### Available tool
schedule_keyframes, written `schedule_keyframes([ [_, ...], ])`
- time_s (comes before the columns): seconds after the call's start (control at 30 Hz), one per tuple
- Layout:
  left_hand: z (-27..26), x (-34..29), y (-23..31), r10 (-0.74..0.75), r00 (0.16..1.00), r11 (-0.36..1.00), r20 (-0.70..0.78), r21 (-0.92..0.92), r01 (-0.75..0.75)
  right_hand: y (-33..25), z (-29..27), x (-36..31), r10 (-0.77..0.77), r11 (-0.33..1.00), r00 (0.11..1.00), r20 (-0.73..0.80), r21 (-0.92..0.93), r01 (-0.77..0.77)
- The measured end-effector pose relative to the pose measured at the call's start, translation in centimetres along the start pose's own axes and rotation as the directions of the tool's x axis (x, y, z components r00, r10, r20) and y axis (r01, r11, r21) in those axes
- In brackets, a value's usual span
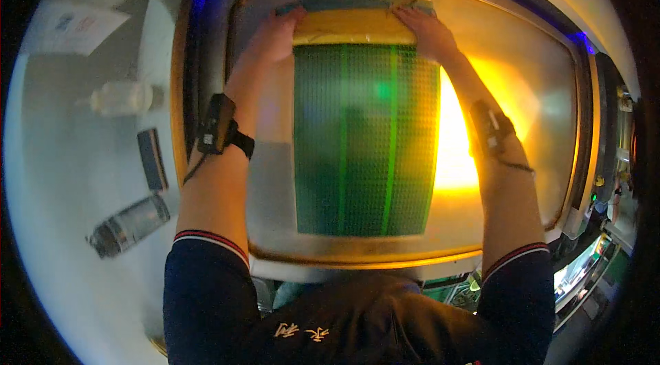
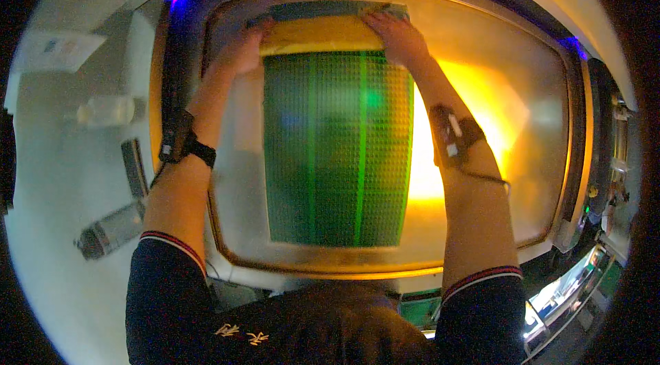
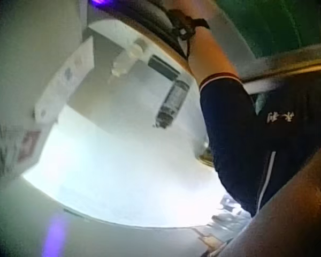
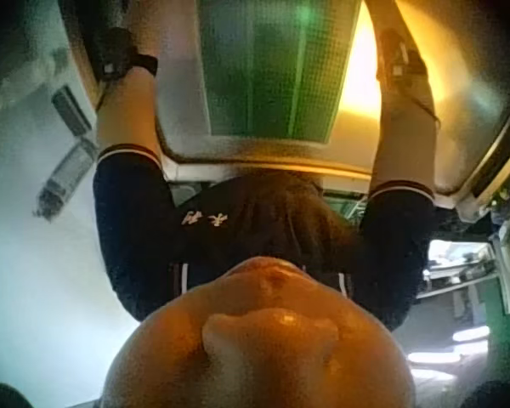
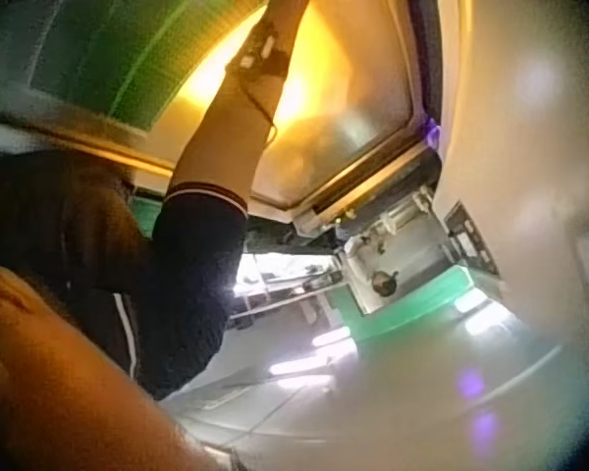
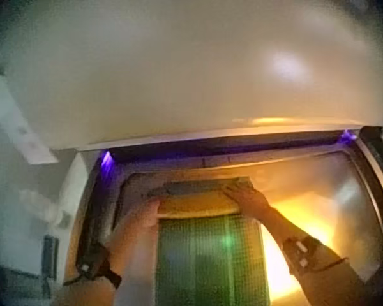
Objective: Operating an exposure machine to process circuit boards or similar components.
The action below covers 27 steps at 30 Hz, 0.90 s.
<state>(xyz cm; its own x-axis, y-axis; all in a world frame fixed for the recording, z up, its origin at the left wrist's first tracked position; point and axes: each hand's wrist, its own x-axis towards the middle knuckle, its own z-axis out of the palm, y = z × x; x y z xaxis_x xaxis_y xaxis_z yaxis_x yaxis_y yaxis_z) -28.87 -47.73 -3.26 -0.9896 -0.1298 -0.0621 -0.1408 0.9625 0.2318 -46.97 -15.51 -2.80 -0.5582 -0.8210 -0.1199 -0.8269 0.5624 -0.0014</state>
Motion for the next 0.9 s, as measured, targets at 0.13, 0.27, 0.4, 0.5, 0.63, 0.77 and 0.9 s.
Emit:
schedule_keyframes([
  [0.13, -3.1, 7.6, -3.6, -0.001, 0.999, 0.996, 0.038, 0.085, -0.002, 1.6, -1.1, 7.1, -0.063, 0.996, 0.995, -0.074, 0.065, 0.068],
  [0.27, 0.4, 5.5, -2.1, 0.046, 0.998, 0.983, -0.047, 0.178, -0.037, 5.5, 1.1, 7.3, -0.175, 0.984, 0.963, -0.203, -0.002, 0.178],
  [0.4, 0.1, 0.7, -0.4, 0.045, 0.999, 0.985, -0.006, 0.169, -0.043, -1.8, 0.6, -0.8, -0.021, 0.998, 0.993, -0.120, 0.052, 0.027],
  [0.5, 1.6, -6.6, 2.1, 0.040, 0.999, 0.966, -0.001, 0.255, -0.038, -4.8, 1.6, -7.5, -0.005, 1.000, 0.989, -0.151, 0.019, 0.007],
  [0.63, 3.2, -22.4, 8.1, -0.069, 0.988, 0.984, 0.138, 0.170, 0.045, -11.1, 1.6, -21.5, -0.082, 0.997, 0.995, -0.049, -0.003, 0.082],
  [0.77, -1.1, -41.8, 23.3, -0.018, 0.770, 1.000, 0.637, 0.031, -0.002, -15.6, 1.5, -46.5, -0.281, 0.917, 0.915, 0.289, 0.361, 0.168],
  [0.9, 2.8, -50.9, 25.3, 0.143, 0.869, 0.986, 0.474, -0.142, -0.084, -19.0, -0.9, -54.5, -0.236, 0.932, 0.947, 0.217, 0.326, 0.157],
])
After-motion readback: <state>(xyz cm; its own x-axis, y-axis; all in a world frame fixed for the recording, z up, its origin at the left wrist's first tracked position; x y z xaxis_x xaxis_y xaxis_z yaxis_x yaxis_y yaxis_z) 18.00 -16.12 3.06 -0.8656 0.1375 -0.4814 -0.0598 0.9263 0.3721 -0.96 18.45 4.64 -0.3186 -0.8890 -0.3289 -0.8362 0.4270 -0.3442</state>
